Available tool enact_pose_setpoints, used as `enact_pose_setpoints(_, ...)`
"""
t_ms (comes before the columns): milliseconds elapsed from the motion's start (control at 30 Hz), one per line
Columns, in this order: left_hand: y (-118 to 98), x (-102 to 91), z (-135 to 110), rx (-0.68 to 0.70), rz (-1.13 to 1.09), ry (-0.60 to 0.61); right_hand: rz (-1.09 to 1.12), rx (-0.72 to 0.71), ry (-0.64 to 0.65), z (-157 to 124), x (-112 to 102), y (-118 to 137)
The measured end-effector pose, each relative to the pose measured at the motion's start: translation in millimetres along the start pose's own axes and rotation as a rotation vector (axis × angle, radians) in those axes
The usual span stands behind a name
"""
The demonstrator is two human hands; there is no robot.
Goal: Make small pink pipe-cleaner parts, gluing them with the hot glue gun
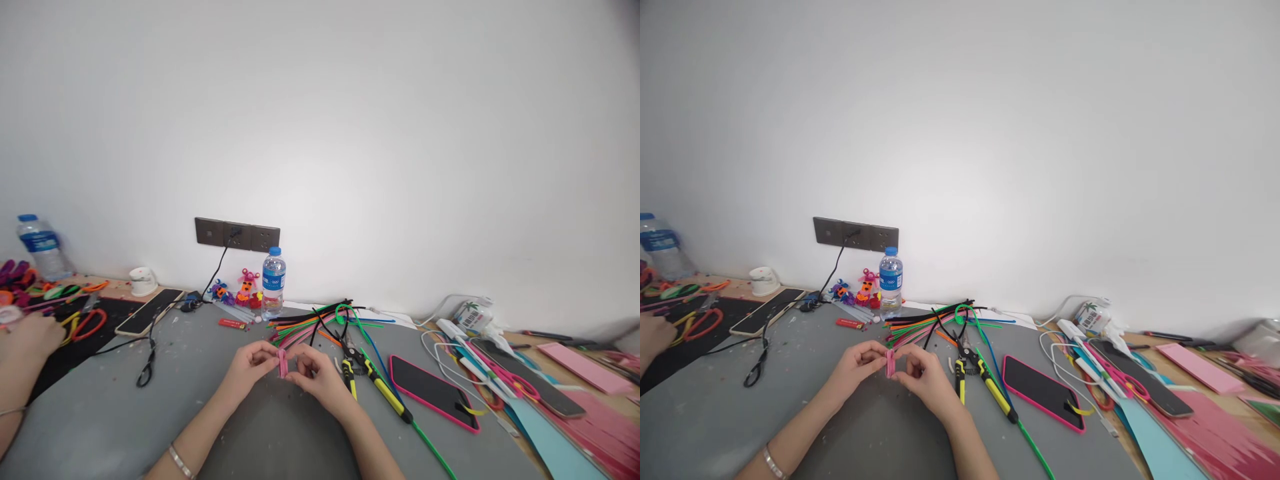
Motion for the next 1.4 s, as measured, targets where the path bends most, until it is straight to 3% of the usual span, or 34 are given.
enact_pose_setpoints(1400, -1, -1.8, 1, 0.021, -0.027, -0.014, -0.229, -0.114, -0.072, 0, -5, 11)
Point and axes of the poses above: each hand's wrist, its own z-axis towards the middle knuckle, its own x-axis out of the palm, y = z × x, the point moved 9 cm from there along z, towards the middle knuckle, and after that the axes turned 9 degrees about -x, right-handed, at the moved point
